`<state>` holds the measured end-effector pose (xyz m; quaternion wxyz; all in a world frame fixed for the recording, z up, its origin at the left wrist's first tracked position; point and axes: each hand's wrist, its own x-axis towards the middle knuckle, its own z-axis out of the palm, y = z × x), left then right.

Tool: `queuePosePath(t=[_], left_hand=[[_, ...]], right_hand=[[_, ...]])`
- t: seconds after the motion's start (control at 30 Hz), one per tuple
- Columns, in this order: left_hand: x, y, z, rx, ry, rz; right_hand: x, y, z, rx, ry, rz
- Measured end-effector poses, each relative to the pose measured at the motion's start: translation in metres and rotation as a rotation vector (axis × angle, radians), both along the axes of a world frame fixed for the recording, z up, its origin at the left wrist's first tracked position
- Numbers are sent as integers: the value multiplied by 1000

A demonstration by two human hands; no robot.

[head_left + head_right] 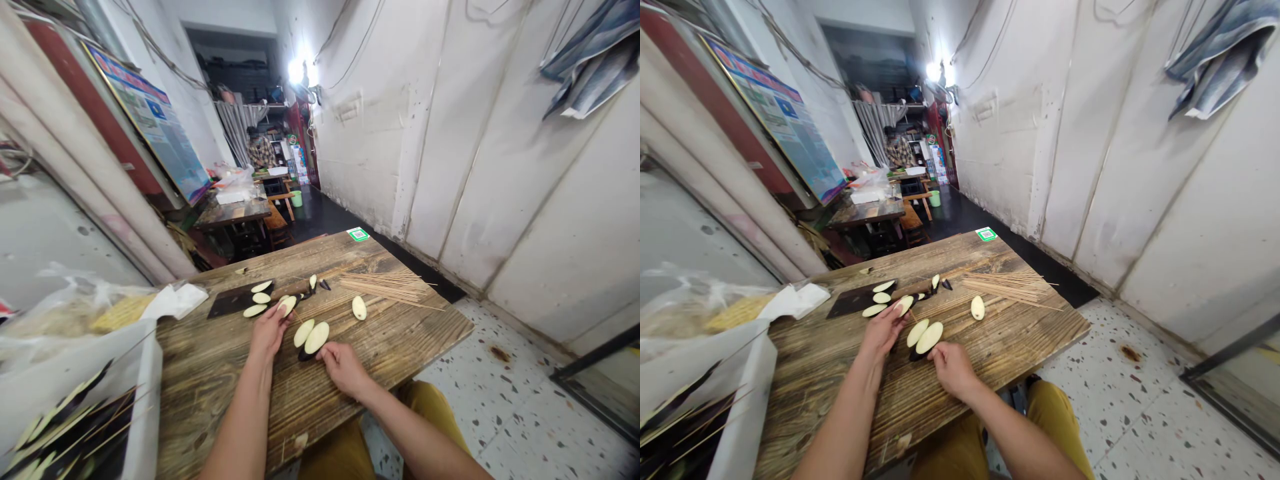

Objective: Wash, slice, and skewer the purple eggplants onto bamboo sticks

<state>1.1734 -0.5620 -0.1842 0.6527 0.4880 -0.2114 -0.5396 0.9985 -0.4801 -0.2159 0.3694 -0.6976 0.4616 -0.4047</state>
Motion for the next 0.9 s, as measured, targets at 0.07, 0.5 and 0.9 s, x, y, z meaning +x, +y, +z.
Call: queuePosePath(t=[0.07,0.5,0.9], left_hand=[[0,0,-1,3,-4,-6],[-4,0,-3,-6,-6,-42],[-6,3,-1,-13,-3,-87]], right_hand=[[0,0,0,2,0,-4],[1,0,1,5,-26,-13],[1,0,2,6,-56,-42]])
